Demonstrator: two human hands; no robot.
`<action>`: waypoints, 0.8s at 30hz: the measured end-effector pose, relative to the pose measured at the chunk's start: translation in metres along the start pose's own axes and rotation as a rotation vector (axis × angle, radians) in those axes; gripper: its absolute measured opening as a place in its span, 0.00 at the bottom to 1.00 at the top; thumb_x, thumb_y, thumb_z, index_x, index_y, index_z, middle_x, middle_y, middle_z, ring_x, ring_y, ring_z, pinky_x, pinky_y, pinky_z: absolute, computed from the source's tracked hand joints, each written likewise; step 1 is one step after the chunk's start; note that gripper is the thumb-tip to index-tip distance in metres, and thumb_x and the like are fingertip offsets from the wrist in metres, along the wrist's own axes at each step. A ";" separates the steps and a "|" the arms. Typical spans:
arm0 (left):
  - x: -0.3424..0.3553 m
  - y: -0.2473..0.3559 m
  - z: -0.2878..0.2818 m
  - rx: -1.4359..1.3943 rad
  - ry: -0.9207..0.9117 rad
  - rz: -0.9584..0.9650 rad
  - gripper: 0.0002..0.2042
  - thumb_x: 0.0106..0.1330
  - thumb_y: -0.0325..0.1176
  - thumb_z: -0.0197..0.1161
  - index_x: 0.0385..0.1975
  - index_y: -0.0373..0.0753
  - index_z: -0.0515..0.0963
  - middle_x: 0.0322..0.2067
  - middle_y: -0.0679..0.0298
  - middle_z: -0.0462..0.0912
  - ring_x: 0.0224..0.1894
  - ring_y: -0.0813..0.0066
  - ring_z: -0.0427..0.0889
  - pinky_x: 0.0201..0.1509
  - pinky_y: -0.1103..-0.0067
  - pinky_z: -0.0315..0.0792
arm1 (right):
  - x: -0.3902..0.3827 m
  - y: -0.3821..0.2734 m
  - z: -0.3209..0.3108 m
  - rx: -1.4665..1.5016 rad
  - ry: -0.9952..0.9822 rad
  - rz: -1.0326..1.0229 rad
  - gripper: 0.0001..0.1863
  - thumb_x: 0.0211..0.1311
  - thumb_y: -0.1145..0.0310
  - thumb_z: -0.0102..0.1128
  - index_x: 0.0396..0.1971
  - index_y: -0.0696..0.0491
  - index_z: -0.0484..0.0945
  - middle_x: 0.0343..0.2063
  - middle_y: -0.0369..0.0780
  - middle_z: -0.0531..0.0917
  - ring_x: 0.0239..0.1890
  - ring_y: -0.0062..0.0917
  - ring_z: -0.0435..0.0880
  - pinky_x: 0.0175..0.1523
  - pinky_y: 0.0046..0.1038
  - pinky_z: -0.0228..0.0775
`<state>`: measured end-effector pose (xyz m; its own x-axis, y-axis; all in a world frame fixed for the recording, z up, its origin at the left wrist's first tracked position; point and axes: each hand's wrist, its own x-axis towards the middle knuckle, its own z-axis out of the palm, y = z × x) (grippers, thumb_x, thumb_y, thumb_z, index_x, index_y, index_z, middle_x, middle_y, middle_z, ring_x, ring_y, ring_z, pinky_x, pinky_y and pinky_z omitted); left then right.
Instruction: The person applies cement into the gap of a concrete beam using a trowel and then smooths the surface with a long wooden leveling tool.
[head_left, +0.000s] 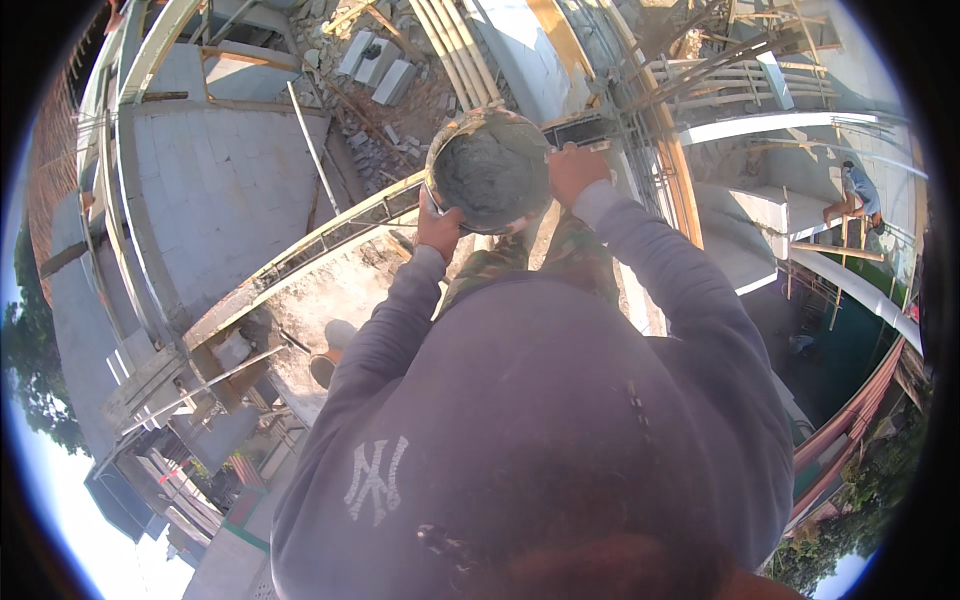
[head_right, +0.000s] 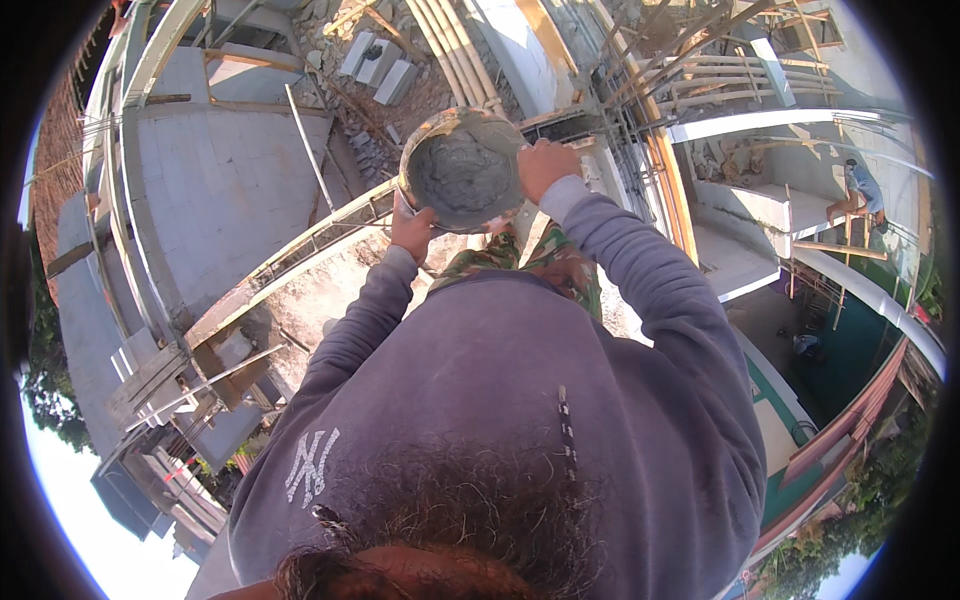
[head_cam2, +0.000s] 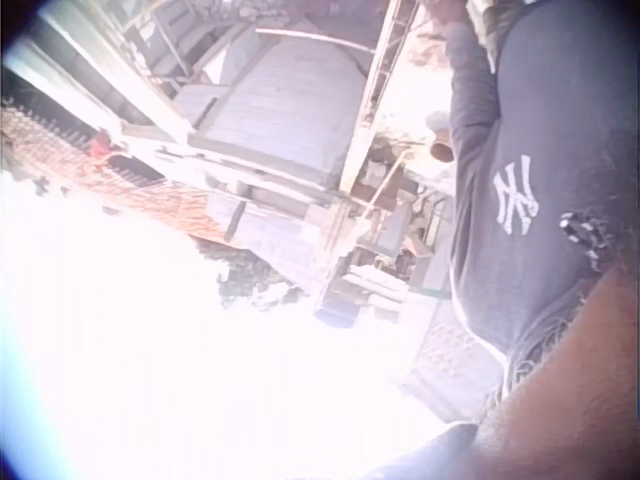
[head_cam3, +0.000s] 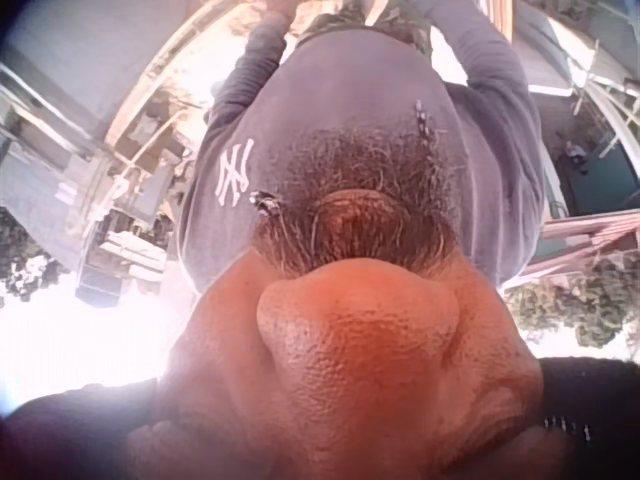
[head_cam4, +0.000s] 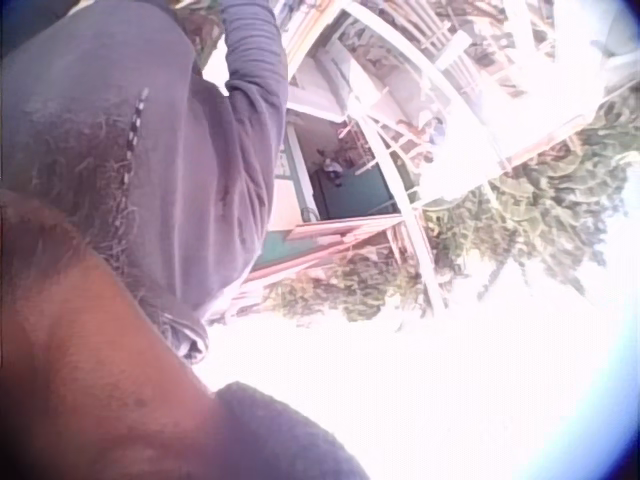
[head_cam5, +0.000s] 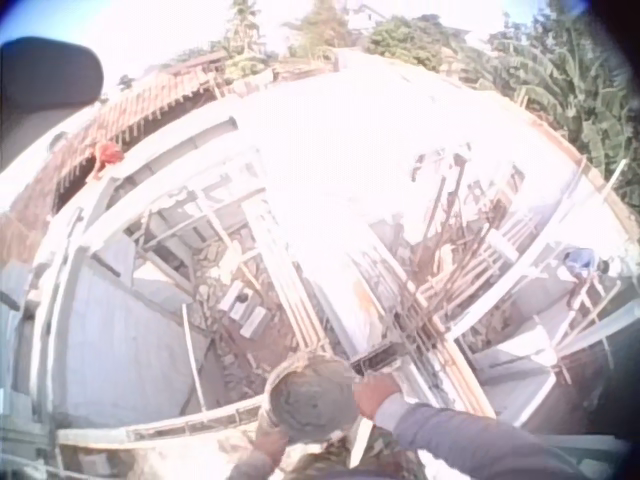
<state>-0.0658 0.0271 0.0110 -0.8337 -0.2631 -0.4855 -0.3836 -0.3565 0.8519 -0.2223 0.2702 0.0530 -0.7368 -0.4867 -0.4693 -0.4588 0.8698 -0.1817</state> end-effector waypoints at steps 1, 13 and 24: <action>0.003 -0.008 -0.001 0.019 0.023 -0.012 0.29 0.61 0.15 0.52 0.64 0.39 0.61 0.50 0.55 0.78 0.47 0.60 0.85 0.44 0.67 0.88 | 0.007 -0.006 0.008 -0.005 -0.027 -0.021 0.16 0.63 0.59 0.61 0.44 0.54 0.84 0.46 0.49 0.86 0.51 0.48 0.86 0.55 0.46 0.79; 0.010 -0.009 -0.016 -0.009 0.095 -0.070 0.30 0.59 0.14 0.52 0.64 0.39 0.62 0.48 0.54 0.80 0.42 0.60 0.87 0.42 0.66 0.89 | -0.047 -0.001 0.066 0.654 -0.109 0.033 0.30 0.63 0.47 0.64 0.58 0.53 0.82 0.54 0.50 0.85 0.58 0.46 0.83 0.63 0.40 0.74; 0.021 -0.055 -0.109 0.682 -0.127 -0.108 0.20 0.66 0.18 0.48 0.57 0.37 0.69 0.48 0.54 0.81 0.53 0.55 0.83 0.55 0.57 0.83 | -0.064 0.039 0.033 0.890 -0.064 -0.088 0.23 0.62 0.51 0.65 0.46 0.56 0.84 0.38 0.49 0.87 0.40 0.45 0.85 0.49 0.39 0.75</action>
<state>-0.0194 -0.0563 -0.0677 -0.8007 -0.1367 -0.5832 -0.5961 0.2780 0.7533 -0.1766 0.3377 0.0475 -0.6760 -0.5721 -0.4644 0.0623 0.5836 -0.8097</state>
